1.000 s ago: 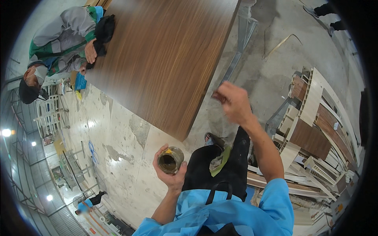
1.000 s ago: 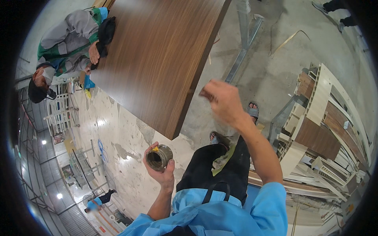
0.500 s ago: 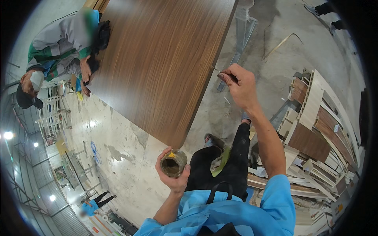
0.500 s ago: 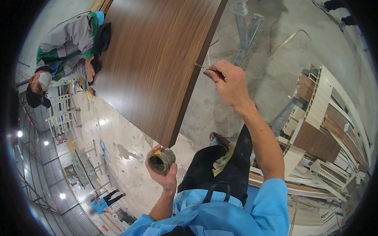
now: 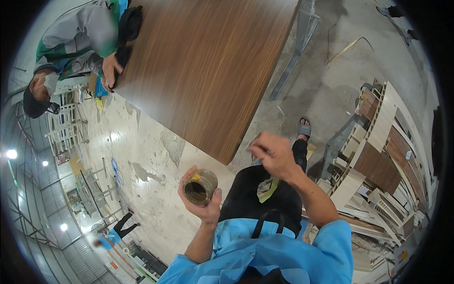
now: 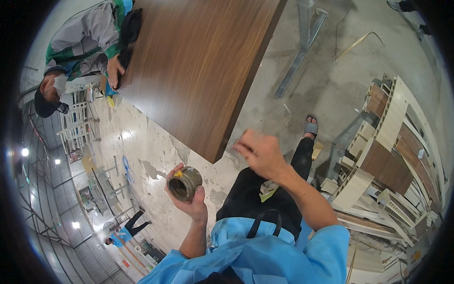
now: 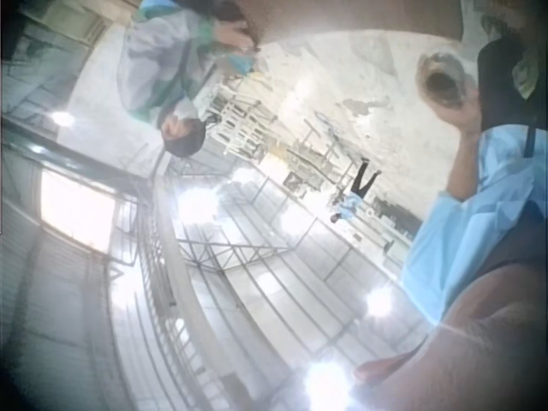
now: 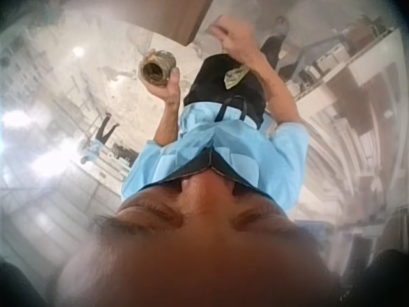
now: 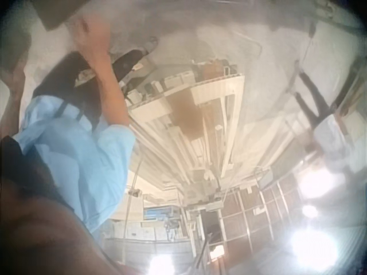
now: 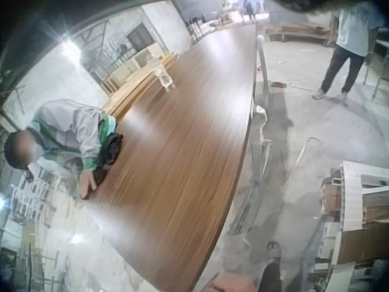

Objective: The person applies a finish to a large wooden tabletop using a small brush and a cloth. They repeatedly dip the brush into a container, apply the finish to the table surface, and wipe the area with a cloth. Other people are present in the workshop, and one also wipes the table.

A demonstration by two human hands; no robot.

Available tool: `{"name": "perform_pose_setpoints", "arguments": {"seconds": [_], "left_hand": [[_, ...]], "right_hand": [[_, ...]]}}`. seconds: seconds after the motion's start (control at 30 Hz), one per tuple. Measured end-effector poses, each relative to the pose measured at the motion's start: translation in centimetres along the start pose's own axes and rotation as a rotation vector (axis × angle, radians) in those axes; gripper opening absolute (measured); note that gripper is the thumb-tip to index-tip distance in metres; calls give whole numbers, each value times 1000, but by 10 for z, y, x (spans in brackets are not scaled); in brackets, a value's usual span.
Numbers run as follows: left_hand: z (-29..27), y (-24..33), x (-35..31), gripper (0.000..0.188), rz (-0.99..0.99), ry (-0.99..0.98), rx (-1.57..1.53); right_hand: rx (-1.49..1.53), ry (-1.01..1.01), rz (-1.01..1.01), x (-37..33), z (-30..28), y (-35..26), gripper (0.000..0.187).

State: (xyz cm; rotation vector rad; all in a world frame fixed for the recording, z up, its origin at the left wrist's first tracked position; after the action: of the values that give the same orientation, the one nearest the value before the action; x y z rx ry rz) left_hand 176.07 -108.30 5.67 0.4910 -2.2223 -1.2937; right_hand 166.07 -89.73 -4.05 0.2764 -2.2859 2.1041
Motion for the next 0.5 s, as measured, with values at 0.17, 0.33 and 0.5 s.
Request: {"name": "perform_pose_setpoints", "arguments": {"seconds": [0.17,0.33,0.5], "left_hand": [[-9,-5,2,83,-3,16,-12],[-9,-9,1,80,-15,-7,-28],[-5,-10,-2,80,-27,-26,-26]], "right_hand": [[-20,-85,-155,-15,14,-14,18],[-13,-123,-138,-24,19,-9,18],[-132,62,-120,26,-21,3,16]]}}
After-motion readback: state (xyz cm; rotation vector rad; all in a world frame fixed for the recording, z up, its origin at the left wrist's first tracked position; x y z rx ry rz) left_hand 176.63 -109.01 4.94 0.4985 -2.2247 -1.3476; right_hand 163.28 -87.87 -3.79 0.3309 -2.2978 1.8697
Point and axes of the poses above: each hand's wrist, its own x-axis towards the middle knuckle, its own z-axis out of the palm, y = z × x, the point moved 6 cm from there along x, towards the middle knuckle, and after that the axes turned 9 degrees about y, right-handed, at the moved point
